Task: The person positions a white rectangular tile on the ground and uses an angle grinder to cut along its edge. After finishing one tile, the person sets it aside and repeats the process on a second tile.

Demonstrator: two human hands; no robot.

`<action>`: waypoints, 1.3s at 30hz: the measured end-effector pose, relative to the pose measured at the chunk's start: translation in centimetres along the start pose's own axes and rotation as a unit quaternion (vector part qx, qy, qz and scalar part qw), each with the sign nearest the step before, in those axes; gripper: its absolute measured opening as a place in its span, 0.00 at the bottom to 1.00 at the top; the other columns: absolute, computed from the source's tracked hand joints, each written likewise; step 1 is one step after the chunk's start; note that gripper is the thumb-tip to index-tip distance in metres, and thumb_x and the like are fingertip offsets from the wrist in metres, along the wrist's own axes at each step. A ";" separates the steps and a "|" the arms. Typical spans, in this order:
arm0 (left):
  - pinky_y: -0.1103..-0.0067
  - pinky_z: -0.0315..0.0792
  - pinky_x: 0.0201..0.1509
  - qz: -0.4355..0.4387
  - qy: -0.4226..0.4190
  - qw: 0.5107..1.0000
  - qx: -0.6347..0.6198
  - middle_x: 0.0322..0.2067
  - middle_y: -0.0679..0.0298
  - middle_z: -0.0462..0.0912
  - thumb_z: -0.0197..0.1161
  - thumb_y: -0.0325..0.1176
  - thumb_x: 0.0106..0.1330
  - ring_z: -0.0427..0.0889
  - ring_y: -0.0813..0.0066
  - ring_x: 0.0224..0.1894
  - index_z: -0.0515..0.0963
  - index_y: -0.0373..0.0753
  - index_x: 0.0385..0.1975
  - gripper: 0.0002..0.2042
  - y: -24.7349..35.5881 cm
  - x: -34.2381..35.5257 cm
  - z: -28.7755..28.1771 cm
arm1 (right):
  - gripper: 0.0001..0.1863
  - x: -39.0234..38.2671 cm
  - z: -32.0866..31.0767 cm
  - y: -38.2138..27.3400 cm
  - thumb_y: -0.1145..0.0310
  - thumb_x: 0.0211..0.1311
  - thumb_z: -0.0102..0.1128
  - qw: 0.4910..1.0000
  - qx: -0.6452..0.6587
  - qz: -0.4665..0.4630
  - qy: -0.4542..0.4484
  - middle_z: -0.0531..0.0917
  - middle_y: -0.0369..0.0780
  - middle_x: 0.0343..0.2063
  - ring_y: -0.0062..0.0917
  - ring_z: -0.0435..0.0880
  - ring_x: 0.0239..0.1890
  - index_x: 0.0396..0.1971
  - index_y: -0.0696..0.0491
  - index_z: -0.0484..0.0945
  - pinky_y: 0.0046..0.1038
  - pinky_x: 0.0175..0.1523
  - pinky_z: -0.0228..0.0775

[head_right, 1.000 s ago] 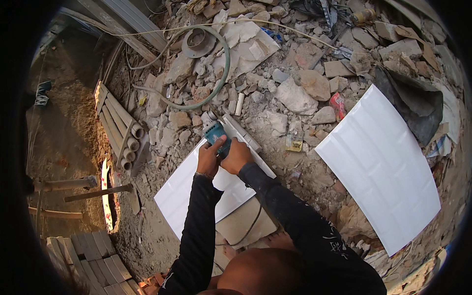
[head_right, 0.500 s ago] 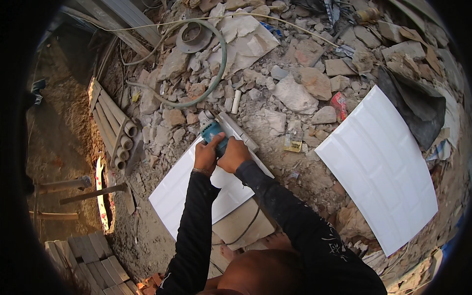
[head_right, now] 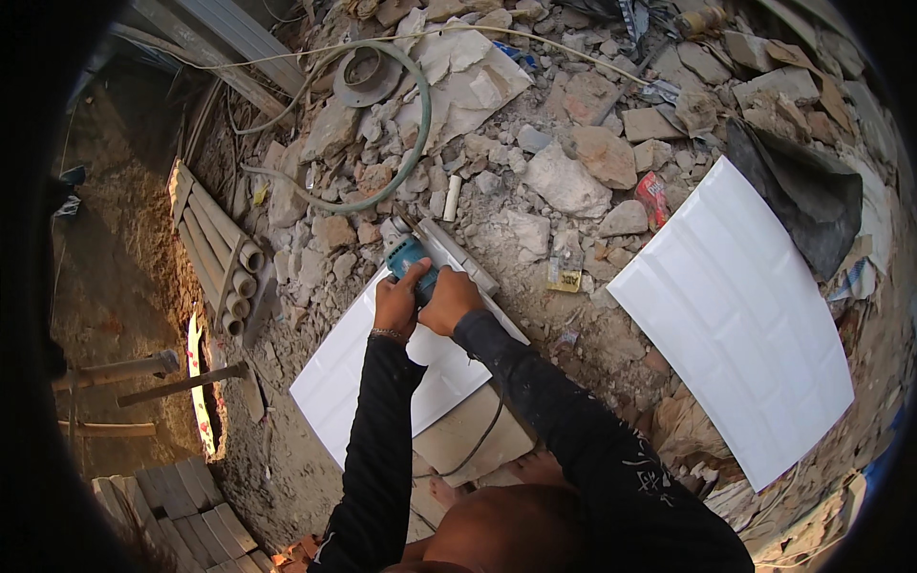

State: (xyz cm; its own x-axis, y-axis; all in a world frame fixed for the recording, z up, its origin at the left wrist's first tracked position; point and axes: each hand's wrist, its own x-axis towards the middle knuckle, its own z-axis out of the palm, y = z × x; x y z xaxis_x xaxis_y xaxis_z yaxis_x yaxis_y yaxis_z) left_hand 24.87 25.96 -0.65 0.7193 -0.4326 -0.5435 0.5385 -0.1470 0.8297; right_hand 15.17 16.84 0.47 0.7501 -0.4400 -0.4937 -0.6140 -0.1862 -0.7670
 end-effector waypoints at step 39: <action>0.74 0.82 0.41 -0.005 0.005 1.000 0.028 0.38 0.60 0.86 0.71 0.30 0.67 0.87 0.70 0.35 0.81 0.26 0.43 0.13 -0.1 0.4 -0.1 | 0.32 0.9 0.7 0.8 0.62 0.44 0.75 1.000 -0.003 -0.004 0.000 0.84 0.59 0.47 0.50 0.85 0.53 0.48 0.66 0.77 0.42 0.60 0.79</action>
State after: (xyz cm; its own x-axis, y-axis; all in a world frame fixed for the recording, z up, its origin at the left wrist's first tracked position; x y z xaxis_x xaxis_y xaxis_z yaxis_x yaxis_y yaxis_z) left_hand 25.14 25.91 -1.00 0.7184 -0.4210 -0.5537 0.5209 -0.2020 0.8294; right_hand 15.55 16.89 -0.88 0.7555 -0.4379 -0.4873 -0.6090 -0.1953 -0.7687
